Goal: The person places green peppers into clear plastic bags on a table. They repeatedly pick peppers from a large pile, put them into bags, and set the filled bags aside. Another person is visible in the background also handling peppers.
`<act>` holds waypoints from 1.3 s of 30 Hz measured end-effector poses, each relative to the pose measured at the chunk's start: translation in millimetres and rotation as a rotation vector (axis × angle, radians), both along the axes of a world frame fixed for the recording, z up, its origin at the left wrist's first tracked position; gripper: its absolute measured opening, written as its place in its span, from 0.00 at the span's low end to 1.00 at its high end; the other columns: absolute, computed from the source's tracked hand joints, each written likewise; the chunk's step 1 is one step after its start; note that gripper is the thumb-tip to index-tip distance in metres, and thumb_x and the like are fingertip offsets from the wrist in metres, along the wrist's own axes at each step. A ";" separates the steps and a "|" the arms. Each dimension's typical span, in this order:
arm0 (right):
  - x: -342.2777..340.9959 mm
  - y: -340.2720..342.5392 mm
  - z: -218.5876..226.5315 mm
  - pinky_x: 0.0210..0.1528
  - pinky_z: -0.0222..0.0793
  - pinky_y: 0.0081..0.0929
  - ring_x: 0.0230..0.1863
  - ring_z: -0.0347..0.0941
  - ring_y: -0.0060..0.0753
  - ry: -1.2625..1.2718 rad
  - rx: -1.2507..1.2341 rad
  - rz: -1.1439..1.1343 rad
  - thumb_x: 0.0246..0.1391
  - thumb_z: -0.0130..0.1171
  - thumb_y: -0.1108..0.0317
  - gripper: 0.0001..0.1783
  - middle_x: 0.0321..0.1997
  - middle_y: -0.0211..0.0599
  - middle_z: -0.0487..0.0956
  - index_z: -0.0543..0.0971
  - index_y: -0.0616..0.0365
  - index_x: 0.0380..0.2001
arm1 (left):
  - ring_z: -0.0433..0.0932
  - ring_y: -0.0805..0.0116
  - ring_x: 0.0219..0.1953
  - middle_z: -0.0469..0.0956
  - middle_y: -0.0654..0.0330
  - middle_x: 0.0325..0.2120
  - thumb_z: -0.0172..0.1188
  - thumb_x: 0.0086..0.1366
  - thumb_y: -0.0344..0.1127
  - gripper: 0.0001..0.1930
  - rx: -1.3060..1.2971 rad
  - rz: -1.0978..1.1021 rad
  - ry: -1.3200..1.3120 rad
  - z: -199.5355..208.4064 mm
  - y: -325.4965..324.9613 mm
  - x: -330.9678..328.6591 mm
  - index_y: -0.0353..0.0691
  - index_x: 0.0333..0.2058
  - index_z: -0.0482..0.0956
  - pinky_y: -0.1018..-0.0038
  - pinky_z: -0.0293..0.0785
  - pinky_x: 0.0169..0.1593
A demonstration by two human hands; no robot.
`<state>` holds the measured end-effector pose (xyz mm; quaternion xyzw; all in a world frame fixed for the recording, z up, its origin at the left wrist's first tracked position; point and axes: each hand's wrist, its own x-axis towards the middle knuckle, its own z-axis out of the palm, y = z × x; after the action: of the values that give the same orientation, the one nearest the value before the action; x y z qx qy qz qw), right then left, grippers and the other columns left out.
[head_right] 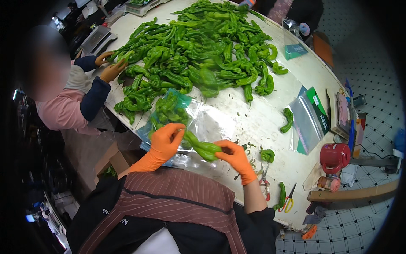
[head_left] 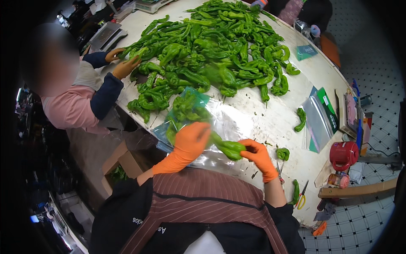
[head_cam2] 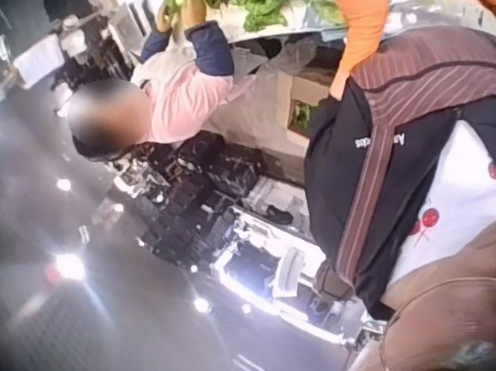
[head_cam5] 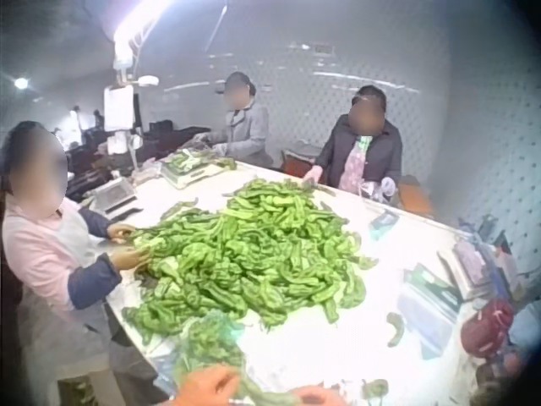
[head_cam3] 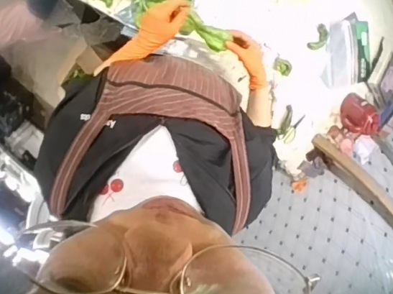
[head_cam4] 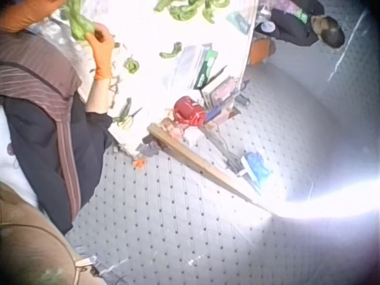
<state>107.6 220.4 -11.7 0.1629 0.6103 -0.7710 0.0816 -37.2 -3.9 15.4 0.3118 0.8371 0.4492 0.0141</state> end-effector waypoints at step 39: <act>-68.1 -41.0 14.8 0.44 0.70 0.20 0.37 0.74 0.22 0.341 0.264 -0.446 0.59 0.56 0.73 0.07 0.33 0.31 0.79 0.80 0.63 0.38 | 0.60 0.79 0.12 0.66 0.70 0.13 0.58 0.65 0.31 0.06 1.191 0.117 -0.864 128.5 -98.7 -203.6 0.33 0.35 0.76 0.81 0.56 0.18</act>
<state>39.4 179.4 3.1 0.1704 0.6592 -0.7001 -0.2153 -240.9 -102.5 143.9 0.0166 0.3867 0.9103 0.1469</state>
